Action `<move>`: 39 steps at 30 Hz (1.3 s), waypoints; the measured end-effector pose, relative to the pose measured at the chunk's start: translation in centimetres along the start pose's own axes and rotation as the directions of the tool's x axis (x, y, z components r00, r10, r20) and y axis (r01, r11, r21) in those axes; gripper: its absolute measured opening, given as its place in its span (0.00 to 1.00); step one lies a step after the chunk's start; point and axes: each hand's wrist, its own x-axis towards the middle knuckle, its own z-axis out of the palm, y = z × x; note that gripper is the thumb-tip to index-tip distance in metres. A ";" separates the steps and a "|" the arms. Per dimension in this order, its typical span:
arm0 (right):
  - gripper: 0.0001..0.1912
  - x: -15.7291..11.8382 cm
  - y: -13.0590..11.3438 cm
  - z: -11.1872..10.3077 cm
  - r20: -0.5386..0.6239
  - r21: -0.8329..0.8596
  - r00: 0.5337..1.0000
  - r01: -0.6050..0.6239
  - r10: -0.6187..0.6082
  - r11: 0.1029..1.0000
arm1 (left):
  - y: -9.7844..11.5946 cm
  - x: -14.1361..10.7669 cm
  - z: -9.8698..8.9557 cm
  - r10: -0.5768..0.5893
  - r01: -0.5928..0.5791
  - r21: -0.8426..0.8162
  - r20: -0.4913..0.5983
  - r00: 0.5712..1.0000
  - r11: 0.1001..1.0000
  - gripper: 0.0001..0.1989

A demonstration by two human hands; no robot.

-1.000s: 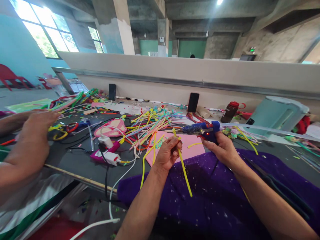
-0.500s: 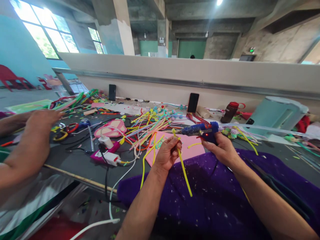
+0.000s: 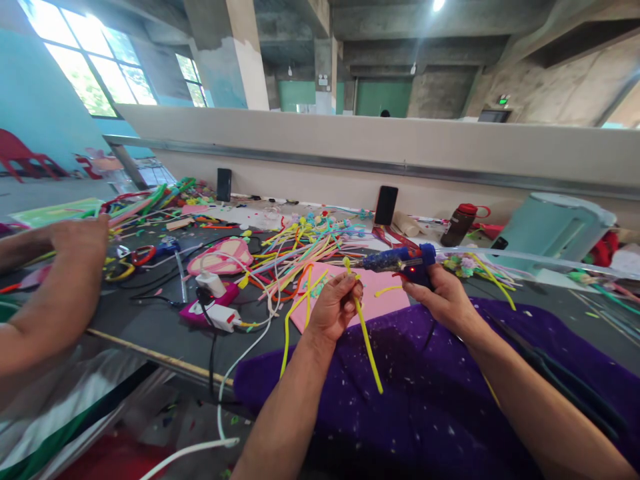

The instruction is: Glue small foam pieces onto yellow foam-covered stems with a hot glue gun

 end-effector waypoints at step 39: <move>0.15 1.7 8.7 -0.9 0.453 -0.297 0.734 -0.411 0.506 0.862 | -0.2 0.3 0.2 -0.020 0.021 0.040 -0.009 1.000 0.999 0.11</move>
